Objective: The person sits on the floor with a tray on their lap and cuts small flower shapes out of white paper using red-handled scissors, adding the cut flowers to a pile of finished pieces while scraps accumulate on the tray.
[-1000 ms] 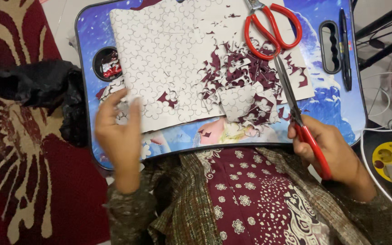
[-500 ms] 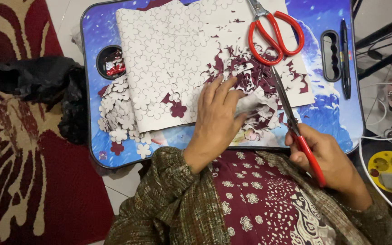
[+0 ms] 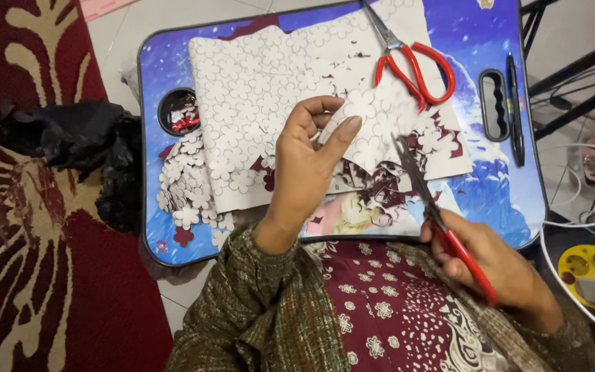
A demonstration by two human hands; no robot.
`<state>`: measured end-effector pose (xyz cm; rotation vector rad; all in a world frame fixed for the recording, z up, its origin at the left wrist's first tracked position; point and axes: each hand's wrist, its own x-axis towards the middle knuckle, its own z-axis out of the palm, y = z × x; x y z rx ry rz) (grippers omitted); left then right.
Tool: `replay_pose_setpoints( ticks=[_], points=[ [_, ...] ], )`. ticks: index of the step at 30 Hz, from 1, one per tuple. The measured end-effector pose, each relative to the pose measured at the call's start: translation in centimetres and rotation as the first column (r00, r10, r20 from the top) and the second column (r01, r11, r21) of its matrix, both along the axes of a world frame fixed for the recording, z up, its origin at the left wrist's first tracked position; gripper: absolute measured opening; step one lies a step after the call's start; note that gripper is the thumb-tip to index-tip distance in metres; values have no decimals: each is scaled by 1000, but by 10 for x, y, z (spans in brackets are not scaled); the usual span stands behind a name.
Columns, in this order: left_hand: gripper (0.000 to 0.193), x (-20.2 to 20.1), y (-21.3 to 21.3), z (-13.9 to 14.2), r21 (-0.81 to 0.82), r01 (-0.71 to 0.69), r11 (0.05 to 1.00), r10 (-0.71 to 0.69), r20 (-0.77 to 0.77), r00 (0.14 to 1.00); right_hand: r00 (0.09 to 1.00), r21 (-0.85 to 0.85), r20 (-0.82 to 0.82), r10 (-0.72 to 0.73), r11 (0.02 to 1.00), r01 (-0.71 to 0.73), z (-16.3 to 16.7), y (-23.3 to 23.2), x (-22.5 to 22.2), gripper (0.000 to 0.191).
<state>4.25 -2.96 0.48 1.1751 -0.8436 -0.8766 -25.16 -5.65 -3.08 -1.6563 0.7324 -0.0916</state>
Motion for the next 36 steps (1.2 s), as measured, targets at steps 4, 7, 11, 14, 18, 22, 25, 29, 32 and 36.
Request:
replay_pose_setpoints(
  ticks=[4,7,11,14,18,22,25,29,32,36],
  points=[
    [37,1,-3,-18,-47,-6,999,-5,-216,976,996,-29,-6,83,996,-84,9,1,1,89],
    [32,2,-2,-30,-184,-119,976,93,-145,985,992,-49,-22,124,991,-125,13,-2,3,88],
    [18,-4,10,-34,-97,-13,995,1,-130,992,993,6,65,100,995,-101,17,-3,7,85],
    [31,-19,20,-26,-107,94,990,-102,-74,992,989,28,144,35,999,-40,18,3,10,85],
    [47,-28,29,-4,-128,190,973,-160,212,964,991,-11,130,-20,1000,21,17,4,11,88],
    [84,-32,27,17,-80,203,976,-208,-57,976,993,1,120,-4,1000,4,14,4,10,91],
    [98,-30,27,26,1,197,980,-195,-147,970,990,-52,126,55,997,-49,15,3,11,93],
    [102,-30,28,27,10,267,964,-264,-115,958,991,-95,121,56,994,-45,19,5,16,95],
    [104,-29,29,24,13,291,957,-287,-137,948,994,-7,109,24,1000,-23,21,7,19,99],
    [107,-26,29,21,11,304,953,-300,-132,945,997,56,68,20,998,-24,19,7,18,99]
  ],
)
